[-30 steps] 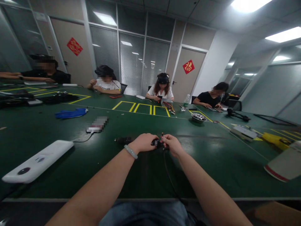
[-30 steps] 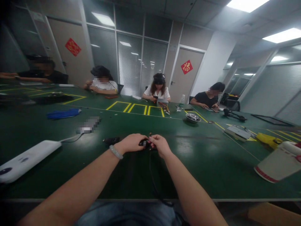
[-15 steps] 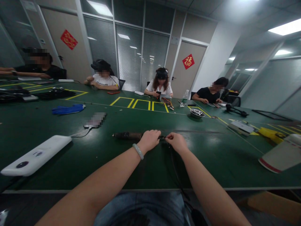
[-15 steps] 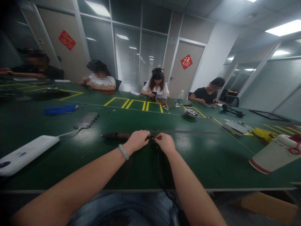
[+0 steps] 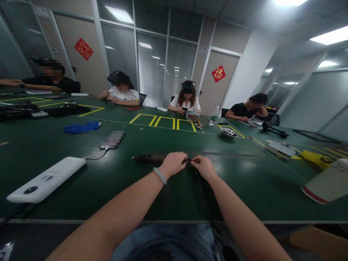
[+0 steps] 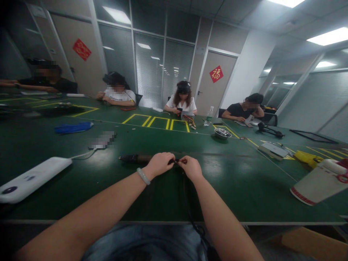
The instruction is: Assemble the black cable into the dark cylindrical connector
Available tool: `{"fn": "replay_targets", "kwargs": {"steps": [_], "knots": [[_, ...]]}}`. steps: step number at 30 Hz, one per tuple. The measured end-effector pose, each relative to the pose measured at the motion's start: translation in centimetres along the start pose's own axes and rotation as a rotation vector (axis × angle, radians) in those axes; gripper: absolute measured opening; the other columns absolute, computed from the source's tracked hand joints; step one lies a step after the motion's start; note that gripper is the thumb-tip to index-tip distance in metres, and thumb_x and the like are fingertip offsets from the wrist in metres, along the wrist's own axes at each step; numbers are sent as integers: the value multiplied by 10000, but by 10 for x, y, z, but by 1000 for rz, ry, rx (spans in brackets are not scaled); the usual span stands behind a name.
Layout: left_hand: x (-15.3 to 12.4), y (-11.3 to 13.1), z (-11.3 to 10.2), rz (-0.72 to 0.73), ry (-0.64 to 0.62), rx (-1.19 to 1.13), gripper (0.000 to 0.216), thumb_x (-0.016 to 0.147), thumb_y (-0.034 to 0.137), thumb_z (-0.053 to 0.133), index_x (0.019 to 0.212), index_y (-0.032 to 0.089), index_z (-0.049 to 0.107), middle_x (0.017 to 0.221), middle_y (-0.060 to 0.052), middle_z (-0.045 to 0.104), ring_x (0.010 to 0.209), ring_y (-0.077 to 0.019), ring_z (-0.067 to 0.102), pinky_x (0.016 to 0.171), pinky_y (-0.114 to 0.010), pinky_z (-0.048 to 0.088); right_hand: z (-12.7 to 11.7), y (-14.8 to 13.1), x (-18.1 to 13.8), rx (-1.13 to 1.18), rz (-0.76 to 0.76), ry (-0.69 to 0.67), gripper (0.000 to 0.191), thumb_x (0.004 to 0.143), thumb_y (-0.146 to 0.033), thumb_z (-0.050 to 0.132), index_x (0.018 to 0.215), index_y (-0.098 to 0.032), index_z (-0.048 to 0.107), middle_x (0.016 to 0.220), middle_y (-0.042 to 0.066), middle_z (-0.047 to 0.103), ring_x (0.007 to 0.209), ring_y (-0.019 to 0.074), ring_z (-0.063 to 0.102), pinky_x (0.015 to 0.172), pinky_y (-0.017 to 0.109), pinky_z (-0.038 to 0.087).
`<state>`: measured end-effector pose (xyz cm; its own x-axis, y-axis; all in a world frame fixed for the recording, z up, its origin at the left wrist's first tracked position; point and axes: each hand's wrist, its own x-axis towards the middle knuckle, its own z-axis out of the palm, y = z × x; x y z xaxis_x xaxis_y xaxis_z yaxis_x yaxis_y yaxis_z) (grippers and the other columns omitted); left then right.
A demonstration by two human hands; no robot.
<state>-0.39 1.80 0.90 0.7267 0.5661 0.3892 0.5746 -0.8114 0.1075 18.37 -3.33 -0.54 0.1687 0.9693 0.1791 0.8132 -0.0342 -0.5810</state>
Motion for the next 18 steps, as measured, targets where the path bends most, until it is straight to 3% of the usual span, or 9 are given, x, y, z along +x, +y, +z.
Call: {"fn": "replay_targets", "kwargs": {"steps": [11, 18], "knots": [[0, -1, -2, 2, 7, 5, 129, 879, 309, 516, 932, 211, 581, 929, -31, 628, 873, -192, 594, 725, -296, 439, 3, -4, -1, 0, 38, 5, 208, 801, -390, 618, 890, -208, 668, 831, 19, 698, 729, 146, 631, 624, 238, 426], [1, 1, -3, -16, -18, 16, 128, 885, 301, 511, 931, 203, 579, 935, -39, 630, 881, -189, 597, 733, -291, 447, 4, -13, -4, -162, -75, 28, 109, 835, -308, 596, 914, -249, 644, 850, -6, 698, 780, 152, 634, 656, 246, 418]]}}
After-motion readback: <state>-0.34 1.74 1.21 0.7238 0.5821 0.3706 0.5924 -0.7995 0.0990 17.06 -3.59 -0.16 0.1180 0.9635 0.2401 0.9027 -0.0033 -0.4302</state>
